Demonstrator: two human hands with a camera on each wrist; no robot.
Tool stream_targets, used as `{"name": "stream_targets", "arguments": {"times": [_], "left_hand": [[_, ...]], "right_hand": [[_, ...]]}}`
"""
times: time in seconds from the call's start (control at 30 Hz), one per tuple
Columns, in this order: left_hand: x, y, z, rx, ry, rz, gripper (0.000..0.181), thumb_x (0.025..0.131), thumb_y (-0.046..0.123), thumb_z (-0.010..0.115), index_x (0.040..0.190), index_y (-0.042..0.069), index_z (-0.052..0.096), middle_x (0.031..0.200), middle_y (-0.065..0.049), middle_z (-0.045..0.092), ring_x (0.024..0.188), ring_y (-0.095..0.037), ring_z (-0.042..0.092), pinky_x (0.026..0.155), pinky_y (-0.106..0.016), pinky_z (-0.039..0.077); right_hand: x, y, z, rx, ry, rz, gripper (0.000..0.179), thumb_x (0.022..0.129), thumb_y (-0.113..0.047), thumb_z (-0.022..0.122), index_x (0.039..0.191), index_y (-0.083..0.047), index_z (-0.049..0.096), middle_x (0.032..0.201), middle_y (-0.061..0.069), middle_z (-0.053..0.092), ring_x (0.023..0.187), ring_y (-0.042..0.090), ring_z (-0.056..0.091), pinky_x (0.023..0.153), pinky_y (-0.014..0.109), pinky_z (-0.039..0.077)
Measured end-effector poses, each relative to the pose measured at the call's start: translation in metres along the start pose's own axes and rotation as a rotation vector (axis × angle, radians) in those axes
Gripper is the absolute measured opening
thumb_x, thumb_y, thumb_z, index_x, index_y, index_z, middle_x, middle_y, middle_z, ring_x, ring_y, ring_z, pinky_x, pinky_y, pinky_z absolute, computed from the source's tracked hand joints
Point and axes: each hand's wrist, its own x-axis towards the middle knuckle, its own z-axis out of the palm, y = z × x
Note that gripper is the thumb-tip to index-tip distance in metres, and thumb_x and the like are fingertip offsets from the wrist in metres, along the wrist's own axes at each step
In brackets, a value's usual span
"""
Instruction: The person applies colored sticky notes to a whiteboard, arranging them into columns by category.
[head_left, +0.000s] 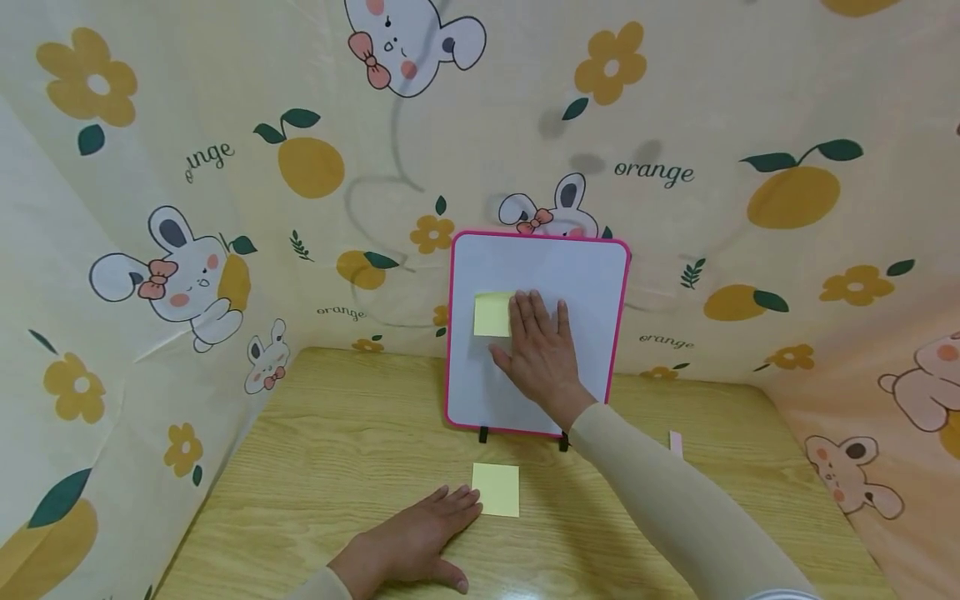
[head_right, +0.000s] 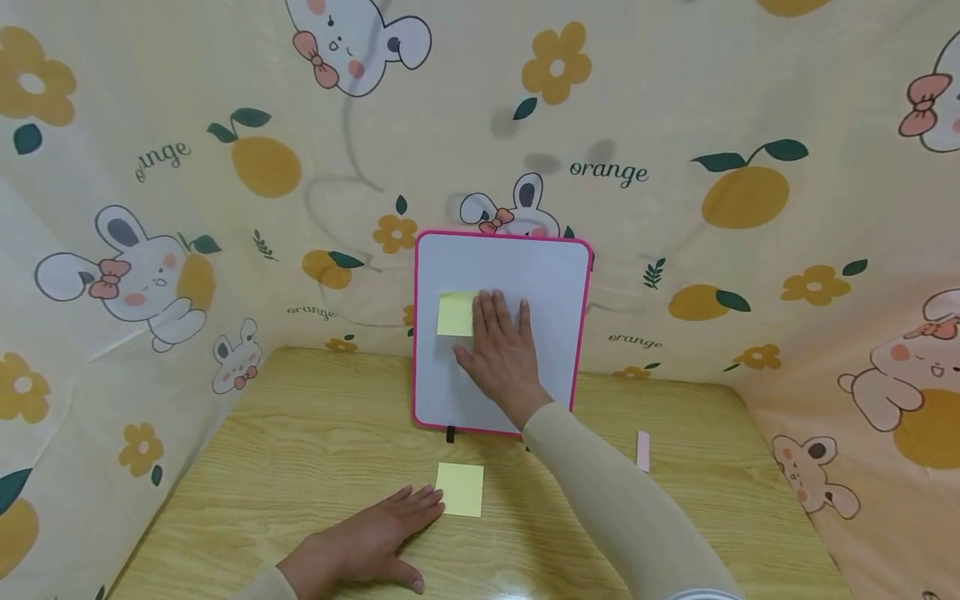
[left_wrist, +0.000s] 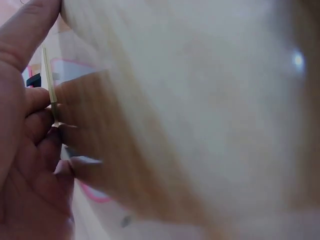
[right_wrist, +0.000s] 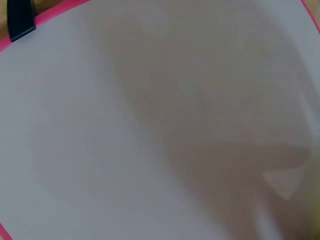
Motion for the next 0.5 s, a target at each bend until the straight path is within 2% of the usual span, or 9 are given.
{"name": "stream_targets", "arguments": {"times": [0.1,0.23,0.33,0.5], "left_hand": [[0.001,0.003,-0.003,0.043,0.007,-0.010,0.098,0.090,0.071,0.067,0.162,0.009,0.043,0.169,-0.008,0.040,0.158,-0.027,0.036,0.129,-0.045,0.033],[0.005,0.006,-0.007,0.048,0.041,-0.055,0.095,0.091,0.072,0.065,0.160,0.011,0.044,0.163,-0.006,0.048,0.151,-0.025,0.046,0.125,-0.042,0.040],[0.011,0.008,-0.010,0.068,0.072,-0.058,0.078,0.098,0.069,0.059,0.152,0.013,0.053,0.154,-0.004,0.056,0.144,-0.022,0.052,0.120,-0.041,0.045],[0.027,0.007,-0.014,0.149,0.120,-0.031,0.051,0.106,0.060,0.052,0.126,0.018,0.072,0.135,0.000,0.064,0.132,-0.019,0.056,0.111,-0.040,0.052]], "right_hand": [[-0.002,0.001,0.001,-0.026,-0.023,-0.010,0.095,0.105,-0.068,0.038,0.170,-0.006,0.005,0.179,0.011,0.003,0.165,0.031,-0.009,0.131,0.062,-0.010],[-0.003,0.002,0.002,-0.043,-0.050,-0.021,0.096,0.106,-0.068,0.036,0.170,-0.006,0.000,0.178,0.009,-0.009,0.163,0.029,-0.020,0.130,0.062,-0.015],[-0.003,0.003,0.002,-0.050,-0.060,-0.025,0.096,0.106,-0.068,0.035,0.169,-0.006,-0.002,0.177,0.009,-0.012,0.163,0.029,-0.021,0.130,0.063,-0.015],[-0.003,0.003,0.001,-0.047,-0.042,-0.038,0.094,0.107,-0.066,0.035,0.170,-0.005,0.001,0.178,0.009,-0.009,0.164,0.030,-0.018,0.130,0.062,-0.015]]}}
